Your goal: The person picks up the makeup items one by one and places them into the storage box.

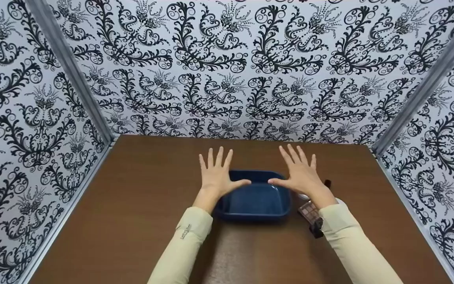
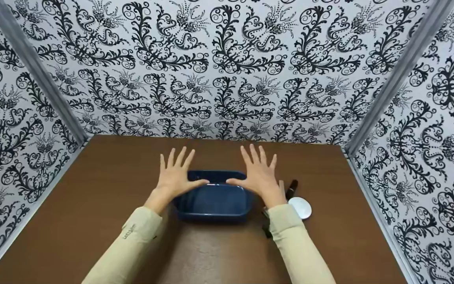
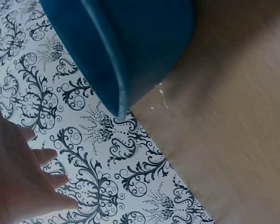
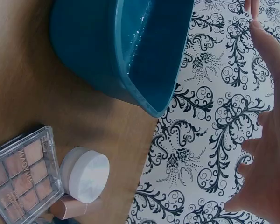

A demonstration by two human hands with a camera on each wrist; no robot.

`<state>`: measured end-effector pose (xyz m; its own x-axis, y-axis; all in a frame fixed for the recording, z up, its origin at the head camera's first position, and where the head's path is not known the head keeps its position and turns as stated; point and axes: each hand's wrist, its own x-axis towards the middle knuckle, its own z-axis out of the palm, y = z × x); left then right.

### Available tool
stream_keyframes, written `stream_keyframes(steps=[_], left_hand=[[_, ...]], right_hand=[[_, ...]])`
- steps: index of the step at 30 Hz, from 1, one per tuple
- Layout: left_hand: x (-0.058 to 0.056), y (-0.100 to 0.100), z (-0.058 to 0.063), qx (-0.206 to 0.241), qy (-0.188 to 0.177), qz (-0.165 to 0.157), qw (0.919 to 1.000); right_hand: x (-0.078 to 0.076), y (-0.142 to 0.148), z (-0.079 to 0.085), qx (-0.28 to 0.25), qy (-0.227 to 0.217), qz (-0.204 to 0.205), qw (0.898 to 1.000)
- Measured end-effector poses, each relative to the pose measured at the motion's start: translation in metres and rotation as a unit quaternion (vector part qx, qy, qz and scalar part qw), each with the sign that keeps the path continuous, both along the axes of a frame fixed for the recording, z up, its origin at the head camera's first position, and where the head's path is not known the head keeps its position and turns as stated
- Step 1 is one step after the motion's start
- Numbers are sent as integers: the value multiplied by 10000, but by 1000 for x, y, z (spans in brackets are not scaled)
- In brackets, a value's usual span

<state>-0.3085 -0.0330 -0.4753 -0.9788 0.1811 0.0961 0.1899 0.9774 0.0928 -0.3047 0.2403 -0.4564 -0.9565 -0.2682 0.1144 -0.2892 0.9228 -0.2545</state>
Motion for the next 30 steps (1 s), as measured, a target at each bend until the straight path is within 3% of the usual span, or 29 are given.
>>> stream_keyframes(steps=[8,24,30], left_hand=[[7,-10,-12,56,1,19,10000],[11,-27,-42,642,275,20,9976],[18,-27,-56,678,166,-81,9975]], right_hand=[[4,5,-6,7,-69,-17,10000],[8,17,-5,-40,-34,-63,10000],[11,26,-10,-16,-72,-138,9999]])
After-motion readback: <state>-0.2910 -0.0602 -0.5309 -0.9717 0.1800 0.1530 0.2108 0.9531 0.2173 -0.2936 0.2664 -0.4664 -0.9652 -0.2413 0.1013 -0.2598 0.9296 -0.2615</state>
